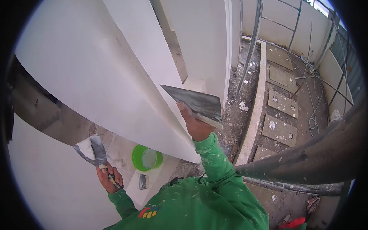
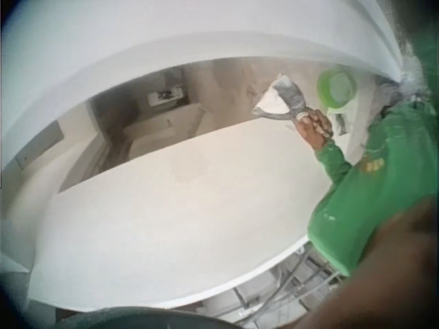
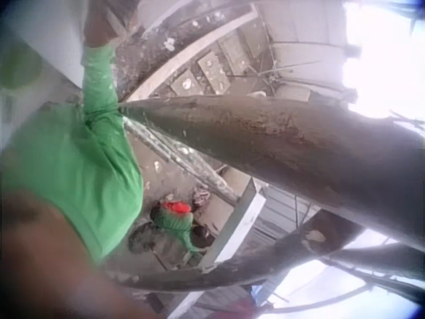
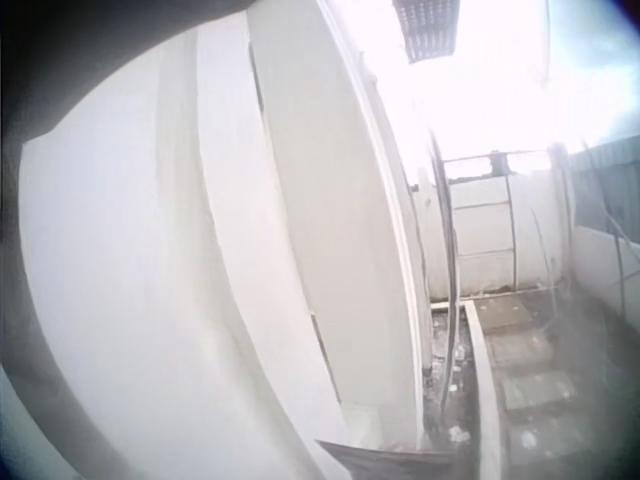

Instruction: The person scoops plaster from a hawk onto a trowel and applies it to a white wall, smoothing the surface. They repeatedly transfer plaster and spread it across the wall area.

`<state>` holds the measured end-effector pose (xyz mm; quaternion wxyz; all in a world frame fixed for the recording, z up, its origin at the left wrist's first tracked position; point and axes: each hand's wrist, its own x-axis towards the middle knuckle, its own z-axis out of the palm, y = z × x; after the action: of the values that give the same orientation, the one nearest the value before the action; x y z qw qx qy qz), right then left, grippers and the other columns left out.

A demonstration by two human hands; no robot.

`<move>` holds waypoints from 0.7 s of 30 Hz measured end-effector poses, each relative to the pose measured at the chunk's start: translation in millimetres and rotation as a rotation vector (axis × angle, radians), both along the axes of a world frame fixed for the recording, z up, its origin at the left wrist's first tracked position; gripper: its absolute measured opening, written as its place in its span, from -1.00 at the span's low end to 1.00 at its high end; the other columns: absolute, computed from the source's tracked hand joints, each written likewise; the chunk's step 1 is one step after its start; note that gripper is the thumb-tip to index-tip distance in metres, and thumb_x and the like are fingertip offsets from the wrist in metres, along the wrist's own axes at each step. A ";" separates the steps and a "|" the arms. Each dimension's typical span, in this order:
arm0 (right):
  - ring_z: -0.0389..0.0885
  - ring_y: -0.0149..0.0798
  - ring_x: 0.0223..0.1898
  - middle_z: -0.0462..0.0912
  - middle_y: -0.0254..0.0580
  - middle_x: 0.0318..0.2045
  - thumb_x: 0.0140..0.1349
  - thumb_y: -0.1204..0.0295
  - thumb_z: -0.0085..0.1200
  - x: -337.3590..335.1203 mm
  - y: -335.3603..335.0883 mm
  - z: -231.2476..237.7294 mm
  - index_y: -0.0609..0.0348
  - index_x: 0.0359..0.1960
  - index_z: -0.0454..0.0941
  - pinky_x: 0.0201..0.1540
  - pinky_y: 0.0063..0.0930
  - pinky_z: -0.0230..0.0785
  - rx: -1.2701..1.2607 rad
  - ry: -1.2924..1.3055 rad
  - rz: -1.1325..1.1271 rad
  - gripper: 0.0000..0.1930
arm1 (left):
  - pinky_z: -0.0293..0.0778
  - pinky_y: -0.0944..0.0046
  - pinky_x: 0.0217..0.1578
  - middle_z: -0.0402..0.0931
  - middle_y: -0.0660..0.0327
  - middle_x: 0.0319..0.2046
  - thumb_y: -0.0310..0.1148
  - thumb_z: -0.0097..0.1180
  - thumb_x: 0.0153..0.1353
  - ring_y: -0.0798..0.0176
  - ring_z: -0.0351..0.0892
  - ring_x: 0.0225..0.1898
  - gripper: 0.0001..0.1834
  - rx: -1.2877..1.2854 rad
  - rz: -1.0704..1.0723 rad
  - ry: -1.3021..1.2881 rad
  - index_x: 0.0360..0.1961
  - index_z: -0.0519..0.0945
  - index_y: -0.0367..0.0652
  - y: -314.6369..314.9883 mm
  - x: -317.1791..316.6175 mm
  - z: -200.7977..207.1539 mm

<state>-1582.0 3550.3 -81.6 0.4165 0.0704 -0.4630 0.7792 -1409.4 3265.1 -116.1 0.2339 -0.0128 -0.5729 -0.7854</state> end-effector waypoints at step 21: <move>0.46 -0.32 -0.67 0.46 -0.27 -0.71 -0.20 0.60 0.39 -13.3 22.9 11.7 0.23 -0.54 0.61 -0.66 -0.51 0.23 0.683 0.337 -0.271 -0.82 | 0.23 0.46 -0.95 0.16 0.22 -0.44 -0.24 -0.20 0.37 0.45 0.15 -0.80 -0.64 0.015 -0.061 0.003 0.02 0.15 -0.30 -2.0 -2.8 1.5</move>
<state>-1595.3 3573.2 -69.9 0.5383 0.2697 -0.6258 0.4959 -1412.3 3263.1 -114.5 0.2106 -0.0298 -0.5662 -0.7964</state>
